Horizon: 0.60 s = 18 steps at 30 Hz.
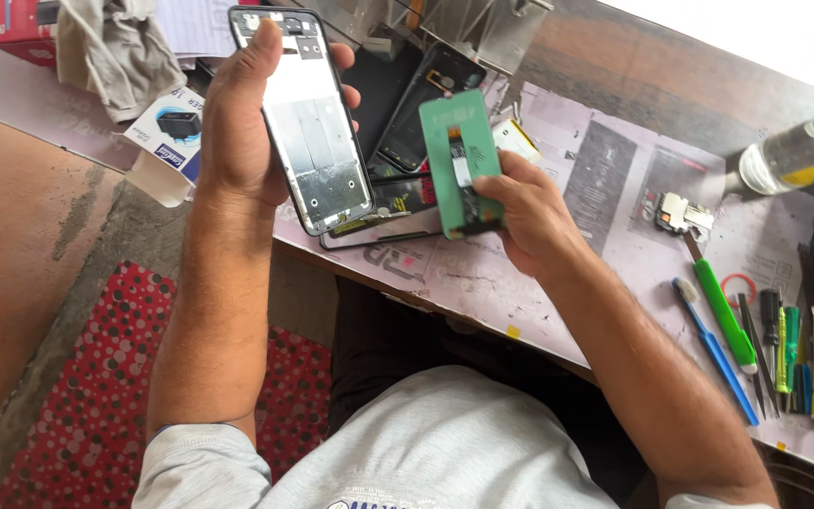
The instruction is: The person disassembles a smartphone, removing the internal logic board and separating the screen from the frame using tweezers and hands.
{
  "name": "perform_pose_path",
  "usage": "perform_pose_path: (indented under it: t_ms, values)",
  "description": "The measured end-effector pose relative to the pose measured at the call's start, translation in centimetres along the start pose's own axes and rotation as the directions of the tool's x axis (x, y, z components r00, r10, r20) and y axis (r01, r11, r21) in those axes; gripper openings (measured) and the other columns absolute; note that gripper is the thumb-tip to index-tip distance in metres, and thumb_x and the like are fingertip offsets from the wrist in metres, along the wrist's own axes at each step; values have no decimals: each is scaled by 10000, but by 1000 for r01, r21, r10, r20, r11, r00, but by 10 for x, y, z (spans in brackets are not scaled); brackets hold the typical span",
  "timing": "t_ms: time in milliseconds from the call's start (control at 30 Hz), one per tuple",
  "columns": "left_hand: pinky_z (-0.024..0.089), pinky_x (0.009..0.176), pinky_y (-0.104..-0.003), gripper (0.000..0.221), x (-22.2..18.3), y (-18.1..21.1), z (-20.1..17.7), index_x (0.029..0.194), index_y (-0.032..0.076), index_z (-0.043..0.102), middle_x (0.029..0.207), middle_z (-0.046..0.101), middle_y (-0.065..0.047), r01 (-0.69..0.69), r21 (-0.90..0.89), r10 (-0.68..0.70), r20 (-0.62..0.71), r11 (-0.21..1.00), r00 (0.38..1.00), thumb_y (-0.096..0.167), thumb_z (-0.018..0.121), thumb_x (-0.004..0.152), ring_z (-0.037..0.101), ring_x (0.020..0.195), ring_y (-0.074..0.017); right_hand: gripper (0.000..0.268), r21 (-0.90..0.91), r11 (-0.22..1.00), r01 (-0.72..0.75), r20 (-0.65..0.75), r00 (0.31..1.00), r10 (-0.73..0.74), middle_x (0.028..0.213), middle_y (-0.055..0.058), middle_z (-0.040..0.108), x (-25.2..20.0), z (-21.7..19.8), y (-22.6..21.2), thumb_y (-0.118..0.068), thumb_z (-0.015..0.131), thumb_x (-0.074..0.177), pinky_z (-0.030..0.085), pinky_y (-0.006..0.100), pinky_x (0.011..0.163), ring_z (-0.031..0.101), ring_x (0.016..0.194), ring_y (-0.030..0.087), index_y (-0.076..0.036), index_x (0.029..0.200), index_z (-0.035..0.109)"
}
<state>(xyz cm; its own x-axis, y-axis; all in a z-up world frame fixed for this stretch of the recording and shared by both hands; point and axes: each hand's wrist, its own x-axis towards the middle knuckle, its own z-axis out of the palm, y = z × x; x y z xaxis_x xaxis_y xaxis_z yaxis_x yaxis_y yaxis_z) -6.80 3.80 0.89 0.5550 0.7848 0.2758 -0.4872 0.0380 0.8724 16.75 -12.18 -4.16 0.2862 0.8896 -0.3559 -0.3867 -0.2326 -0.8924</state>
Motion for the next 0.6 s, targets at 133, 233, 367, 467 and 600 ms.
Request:
perform_pose_path:
  t_ms: [133,233,367,467,600]
  values:
    - [682,725,-412,616,-1,-7,-12,1225,-68,602,1157,696,-241,-14,-23,15,52,1000,999,515,603,1025,762,935,-267,377,-197,978,70,-11,997,-73,1029,133,709,28,10,0,-48,601,976,602,353,707,714,838,191,93,1318,531]
    - [692,767,-408,654,3,-12,-19,1244,-65,606,1191,702,-252,-52,-13,53,146,999,988,553,628,1029,769,968,-269,427,-269,959,86,-52,993,-104,953,118,724,36,14,1,-13,632,932,603,341,603,711,738,177,80,1329,509]
    - [673,800,-400,710,3,-17,-16,1270,-67,600,1248,691,-261,31,-117,-2,243,993,970,586,660,999,757,1009,-264,530,-416,905,89,-87,987,-136,910,141,721,34,14,-4,11,669,897,633,311,583,730,712,176,91,1386,484]
    - [689,775,-381,717,5,-20,-7,1285,-41,580,1235,699,-239,43,-166,17,344,985,939,613,640,995,761,1024,-260,556,-554,832,33,-151,979,-140,904,151,734,31,14,-11,-41,701,898,603,308,539,716,687,175,87,1399,494]
    - [695,743,-376,718,7,-28,3,1268,-48,617,1162,723,-232,-20,-134,69,372,991,926,631,592,1035,771,933,-238,518,-667,745,25,-156,973,-173,931,145,742,21,10,-15,-121,739,914,585,290,519,675,672,162,86,1354,560]
